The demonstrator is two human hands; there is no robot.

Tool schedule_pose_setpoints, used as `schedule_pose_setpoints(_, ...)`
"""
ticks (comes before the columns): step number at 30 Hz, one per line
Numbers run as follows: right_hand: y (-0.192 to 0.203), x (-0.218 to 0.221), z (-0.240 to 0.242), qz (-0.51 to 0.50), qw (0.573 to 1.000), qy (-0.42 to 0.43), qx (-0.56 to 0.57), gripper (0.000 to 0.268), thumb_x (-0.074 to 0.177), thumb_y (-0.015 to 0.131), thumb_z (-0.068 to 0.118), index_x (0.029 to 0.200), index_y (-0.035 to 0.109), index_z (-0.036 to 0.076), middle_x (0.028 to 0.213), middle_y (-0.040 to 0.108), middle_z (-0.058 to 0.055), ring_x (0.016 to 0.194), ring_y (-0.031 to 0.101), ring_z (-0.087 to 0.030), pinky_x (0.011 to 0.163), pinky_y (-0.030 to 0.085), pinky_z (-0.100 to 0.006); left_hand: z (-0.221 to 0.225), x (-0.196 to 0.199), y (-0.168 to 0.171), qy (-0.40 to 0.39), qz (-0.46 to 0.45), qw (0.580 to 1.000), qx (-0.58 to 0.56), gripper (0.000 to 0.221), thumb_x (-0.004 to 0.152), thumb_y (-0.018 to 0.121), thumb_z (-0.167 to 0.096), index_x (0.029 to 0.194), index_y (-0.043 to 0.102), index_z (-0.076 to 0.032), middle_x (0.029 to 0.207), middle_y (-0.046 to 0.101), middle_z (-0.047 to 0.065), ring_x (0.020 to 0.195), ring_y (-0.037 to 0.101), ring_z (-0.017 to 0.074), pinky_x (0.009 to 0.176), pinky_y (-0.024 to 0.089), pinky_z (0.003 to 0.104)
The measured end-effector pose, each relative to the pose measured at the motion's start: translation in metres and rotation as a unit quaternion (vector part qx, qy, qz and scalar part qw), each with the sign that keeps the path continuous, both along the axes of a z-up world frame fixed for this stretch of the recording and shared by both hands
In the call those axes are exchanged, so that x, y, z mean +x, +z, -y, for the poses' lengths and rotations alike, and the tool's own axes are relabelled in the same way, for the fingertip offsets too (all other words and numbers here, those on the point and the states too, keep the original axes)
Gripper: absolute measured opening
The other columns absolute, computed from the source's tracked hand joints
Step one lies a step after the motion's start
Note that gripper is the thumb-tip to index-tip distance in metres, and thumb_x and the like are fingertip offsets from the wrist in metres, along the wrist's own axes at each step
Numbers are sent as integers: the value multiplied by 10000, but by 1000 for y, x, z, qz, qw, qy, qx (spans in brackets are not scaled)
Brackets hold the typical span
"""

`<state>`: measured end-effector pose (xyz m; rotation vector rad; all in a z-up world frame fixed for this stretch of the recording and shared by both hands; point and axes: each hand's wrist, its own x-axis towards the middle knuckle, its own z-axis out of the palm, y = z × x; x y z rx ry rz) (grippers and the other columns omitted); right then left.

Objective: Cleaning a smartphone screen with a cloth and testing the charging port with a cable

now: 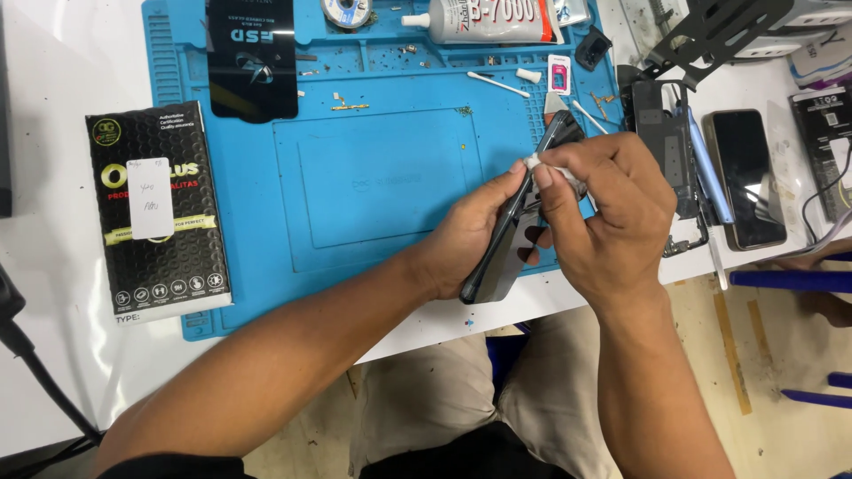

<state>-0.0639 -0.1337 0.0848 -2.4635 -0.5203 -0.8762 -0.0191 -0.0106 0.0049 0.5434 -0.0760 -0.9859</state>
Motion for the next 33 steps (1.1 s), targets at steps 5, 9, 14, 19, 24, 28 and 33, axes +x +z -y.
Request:
schedule_pose_setpoints(5, -1, -7, -4, -15, 999, 23, 33, 40, 1006, 744, -49, 1030, 717, -67, 910, 653, -193, 822, 620, -285, 734, 496, -367, 3, -2, -4, 20, -17, 1000, -8, 459, 1023, 485, -530, 986, 646, -101, 781, 601, 45, 706, 580, 152, 638, 538, 330)
schedule_pose_setpoints(9, -1, -12, -5, -40, 997, 33, 50, 57, 996, 737, -20, 1036, 720, -56, 925, 664, -190, 800, 621, -261, 716, 500, -341, -2, -1, 4, -29, -1, 999, 21, 571, 966, 477, -605, 839, 629, -70, 706, 605, 88, 627, 600, 198, 598, 470, 311)
schedule_pose_setpoints(14, -6, -11, -3, -36, 996, -4, 76, 74, 967, 788, -27, 1021, 740, -40, 920, 683, -174, 842, 648, -264, 740, 506, -337, 2, -3, 5, -8, 1, 999, 54, 554, 999, 455, -584, 805, 622, -93, 683, 599, 60, 578, 591, 191, 569, 476, 307)
schedule_pose_setpoints(19, -3, 0, 4, -17, 997, -40, 71, 51, 1023, 771, 8, 1017, 739, -31, 941, 683, -161, 834, 632, -236, 690, 451, -321, 7, -6, 2, 18, 31, 999, 37, 512, 1047, 399, -540, 1047, 640, -88, 844, 637, 92, 713, 617, 174, 630, 519, 323)
schedule_pose_setpoints(24, 0, 6, 7, -9, 996, -49, 73, 62, 1039, 756, 36, 1028, 734, -21, 970, 686, -166, 802, 605, -213, 654, 410, -308, 4, -5, 8, 16, 27, 998, 56, 549, 1049, 387, -538, 1065, 667, -66, 990, 689, 83, 756, 631, 182, 654, 518, 322)
schedule_pose_setpoints(28, -2, 1, 4, -22, 995, -45, 86, 44, 1019, 765, 19, 1039, 738, -10, 955, 676, -147, 781, 575, -196, 632, 394, -295, 4, -7, 4, 21, 23, 998, 47, 527, 1048, 411, -523, 1070, 665, -62, 932, 675, 75, 736, 644, 175, 652, 533, 329)
schedule_pose_setpoints(33, -3, -6, -4, -11, 996, -27, 86, 68, 941, 766, -42, 1000, 731, -36, 916, 680, -159, 825, 641, -258, 734, 505, -340, 7, -7, -3, 20, -28, 999, 33, 441, 1069, 449, -441, 966, 647, -60, 735, 640, 110, 652, 626, 210, 644, 529, 344)
